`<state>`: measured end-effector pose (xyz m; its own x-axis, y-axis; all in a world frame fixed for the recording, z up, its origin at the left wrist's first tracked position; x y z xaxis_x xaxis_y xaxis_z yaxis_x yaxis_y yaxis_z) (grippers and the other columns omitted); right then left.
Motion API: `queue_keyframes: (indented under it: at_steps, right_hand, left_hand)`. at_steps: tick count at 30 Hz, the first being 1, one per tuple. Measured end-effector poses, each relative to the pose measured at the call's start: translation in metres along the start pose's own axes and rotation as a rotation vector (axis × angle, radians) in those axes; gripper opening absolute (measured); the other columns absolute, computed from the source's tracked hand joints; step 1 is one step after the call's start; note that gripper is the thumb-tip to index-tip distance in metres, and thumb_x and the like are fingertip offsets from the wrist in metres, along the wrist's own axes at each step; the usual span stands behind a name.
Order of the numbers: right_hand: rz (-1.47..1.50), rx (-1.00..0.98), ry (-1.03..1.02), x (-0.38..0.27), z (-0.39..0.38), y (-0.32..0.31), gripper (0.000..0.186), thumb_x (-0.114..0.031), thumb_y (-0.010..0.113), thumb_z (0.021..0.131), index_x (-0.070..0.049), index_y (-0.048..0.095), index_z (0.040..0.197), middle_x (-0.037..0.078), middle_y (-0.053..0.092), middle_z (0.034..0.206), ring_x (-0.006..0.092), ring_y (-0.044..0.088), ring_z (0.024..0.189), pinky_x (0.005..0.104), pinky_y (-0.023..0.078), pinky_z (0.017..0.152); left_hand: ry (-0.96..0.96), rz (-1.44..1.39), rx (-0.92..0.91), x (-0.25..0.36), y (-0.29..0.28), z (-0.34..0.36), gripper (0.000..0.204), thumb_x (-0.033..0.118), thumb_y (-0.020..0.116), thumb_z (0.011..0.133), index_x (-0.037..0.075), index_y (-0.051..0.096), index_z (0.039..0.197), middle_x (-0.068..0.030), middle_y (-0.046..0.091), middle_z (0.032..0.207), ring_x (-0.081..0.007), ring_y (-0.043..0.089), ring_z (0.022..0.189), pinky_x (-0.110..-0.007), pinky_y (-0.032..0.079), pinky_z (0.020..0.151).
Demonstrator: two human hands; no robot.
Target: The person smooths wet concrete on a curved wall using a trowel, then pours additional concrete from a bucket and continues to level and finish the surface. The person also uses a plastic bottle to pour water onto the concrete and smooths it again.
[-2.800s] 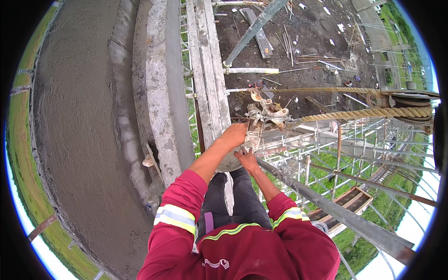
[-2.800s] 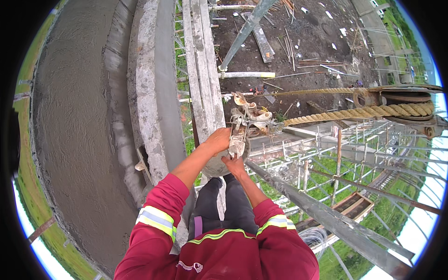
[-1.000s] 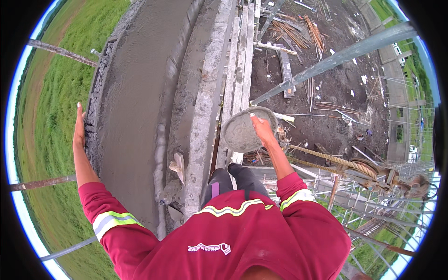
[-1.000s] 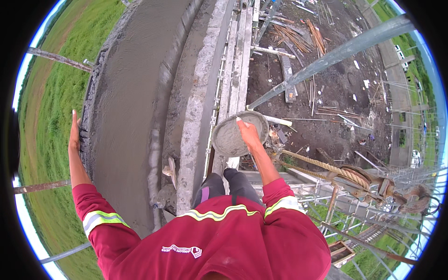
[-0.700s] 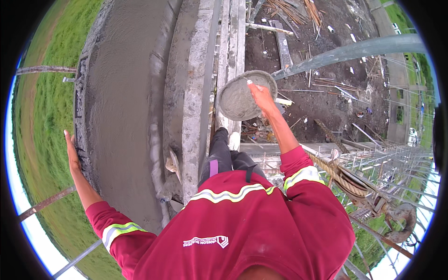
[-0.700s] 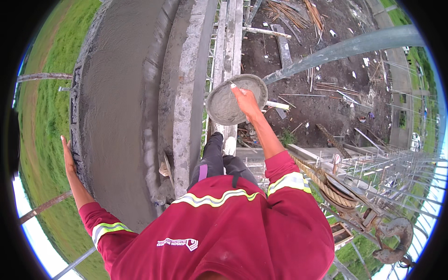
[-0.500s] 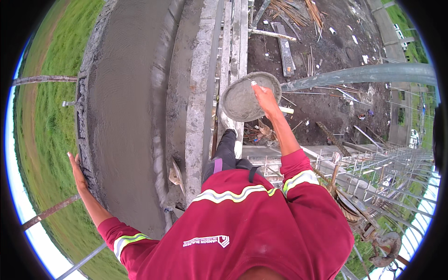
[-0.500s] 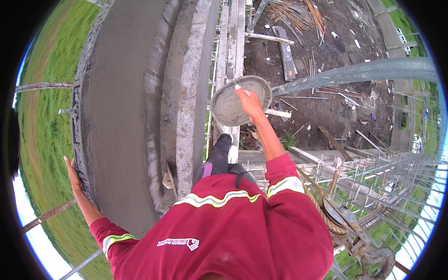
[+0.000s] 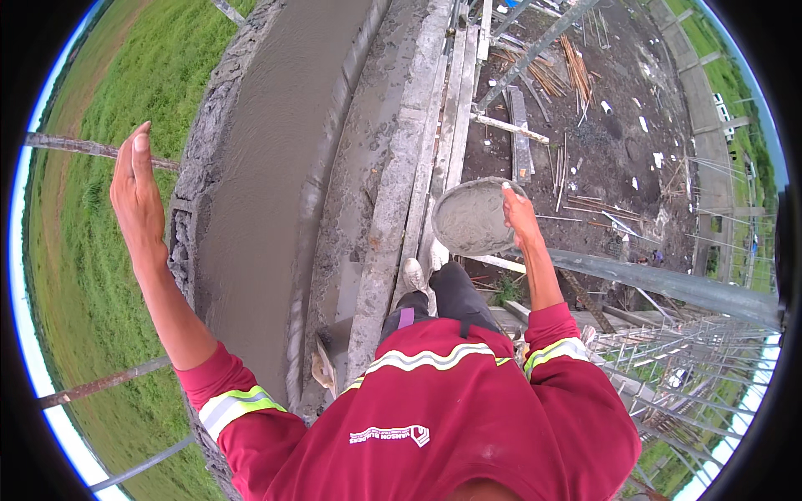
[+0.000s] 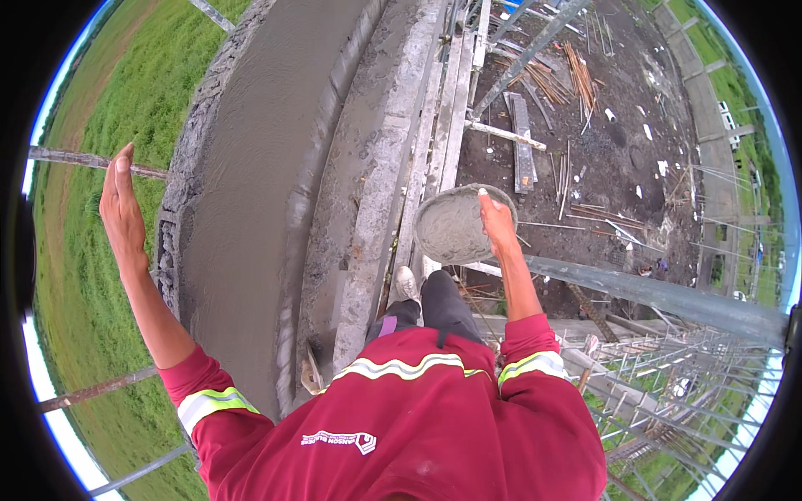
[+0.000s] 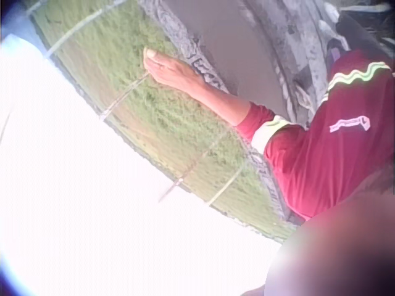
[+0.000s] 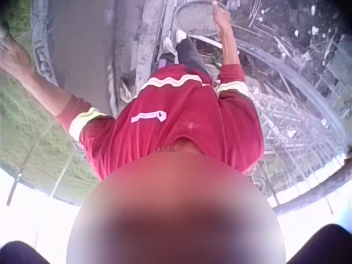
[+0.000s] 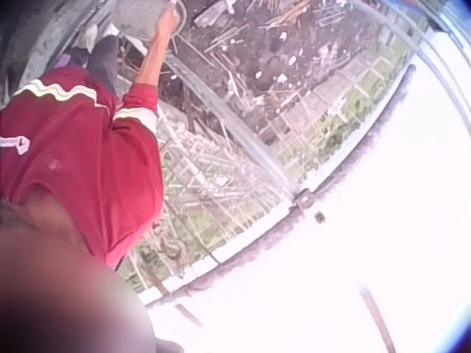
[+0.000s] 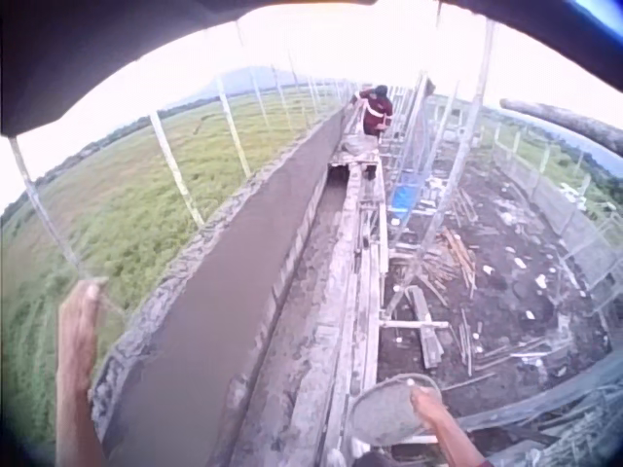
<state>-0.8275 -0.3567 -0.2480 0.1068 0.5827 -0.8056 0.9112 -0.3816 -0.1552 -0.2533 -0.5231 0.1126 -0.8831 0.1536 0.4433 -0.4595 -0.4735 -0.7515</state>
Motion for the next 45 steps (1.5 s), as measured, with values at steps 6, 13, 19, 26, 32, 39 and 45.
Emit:
queue_keyframes:
  at_steps: [6,13,19,26,32,39,45]
  right_hand:
    - [0.036,-0.021,-0.055,-0.051,0.065,-0.005,0.045,-0.054,0.058,0.099,-0.019,0.045,0.074,-0.010,0.033,0.062,0.0051,0.029,0.052,0.0264,0.026,0.048]
    - [0.026,-0.038,0.045,-0.084,0.166,-0.009,0.044,-0.051,0.057,0.100,-0.016,0.051,0.072,-0.008,0.040,0.064,0.0064,0.034,0.057,0.0277,0.026,0.052]
    - [0.043,-0.078,0.026,-0.137,0.245,-0.010,0.039,-0.047,0.057,0.100,-0.018,0.051,0.075,-0.009,0.038,0.064,0.0052,0.032,0.053,0.0259,0.025,0.048]
    - [0.046,-0.143,0.029,-0.231,0.335,-0.016,0.044,-0.048,0.057,0.101,-0.016,0.051,0.071,-0.009,0.037,0.063,0.0050,0.031,0.058,0.0268,0.024,0.054]
    - [-0.056,-0.159,0.045,-0.304,0.419,-0.014,0.044,-0.048,0.057,0.101,-0.015,0.052,0.072,-0.008,0.039,0.063,0.0053,0.032,0.058,0.0272,0.024,0.054]
    - [-0.188,-0.140,-0.093,-0.395,0.514,-0.018,0.052,-0.052,0.059,0.099,-0.012,0.051,0.066,-0.006,0.041,0.065,0.0081,0.033,0.062,0.0310,0.025,0.056]
    - [-0.248,-0.141,-0.183,-0.445,0.601,-0.029,0.057,-0.053,0.058,0.099,-0.010,0.048,0.062,-0.005,0.039,0.061,0.0094,0.032,0.060,0.0340,0.025,0.054]
  left_hand:
    - [-0.587,-0.129,-0.485,-0.114,0.179,0.135,0.105,0.087,0.032,0.088,0.009,0.035,0.157,-0.0225,0.033,0.161,-0.0352,0.031,0.149,-0.049,0.026,0.120]
    - [-0.728,-0.272,-0.569,-0.130,0.227,0.122,0.111,0.089,0.033,0.086,0.010,0.018,0.162,-0.0138,0.019,0.167,-0.0297,0.019,0.154,-0.044,0.015,0.124]
    - [-0.882,-0.170,-0.533,-0.142,0.220,0.120,0.110,0.091,0.034,0.084,0.017,0.016,0.163,-0.0149,0.019,0.167,-0.0322,0.020,0.154,-0.044,0.017,0.123]
    - [-0.820,-0.088,-0.491,-0.100,0.261,0.213,0.103,0.088,0.029,0.087,0.009,0.048,0.150,-0.0204,0.048,0.151,-0.0375,0.046,0.139,-0.052,0.028,0.119]
    - [-0.492,-0.202,-0.441,-0.006,0.415,0.428,0.105,0.089,0.029,0.086,0.008,0.052,0.147,-0.0240,0.052,0.146,-0.0380,0.048,0.138,-0.059,0.028,0.116]
    - [-0.512,-0.205,-0.622,0.035,0.576,0.605,0.116,0.095,0.031,0.079,0.010,0.035,0.158,-0.0246,0.044,0.153,-0.0404,0.045,0.139,-0.066,0.026,0.113]
    - [-0.491,-0.192,-0.698,0.070,0.658,0.658,0.117,0.094,0.031,0.080,0.011,0.025,0.161,-0.0226,0.028,0.163,-0.0366,0.025,0.152,-0.057,0.020,0.120]
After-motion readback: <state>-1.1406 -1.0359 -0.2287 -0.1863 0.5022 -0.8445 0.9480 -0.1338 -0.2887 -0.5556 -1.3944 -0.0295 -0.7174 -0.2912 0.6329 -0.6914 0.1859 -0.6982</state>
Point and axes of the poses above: each hand's wrist, its own z-axis towards the middle knuckle, its own y-axis out of the palm, x = y × z, the point moved 7 cm from there along z, towards the middle knuckle
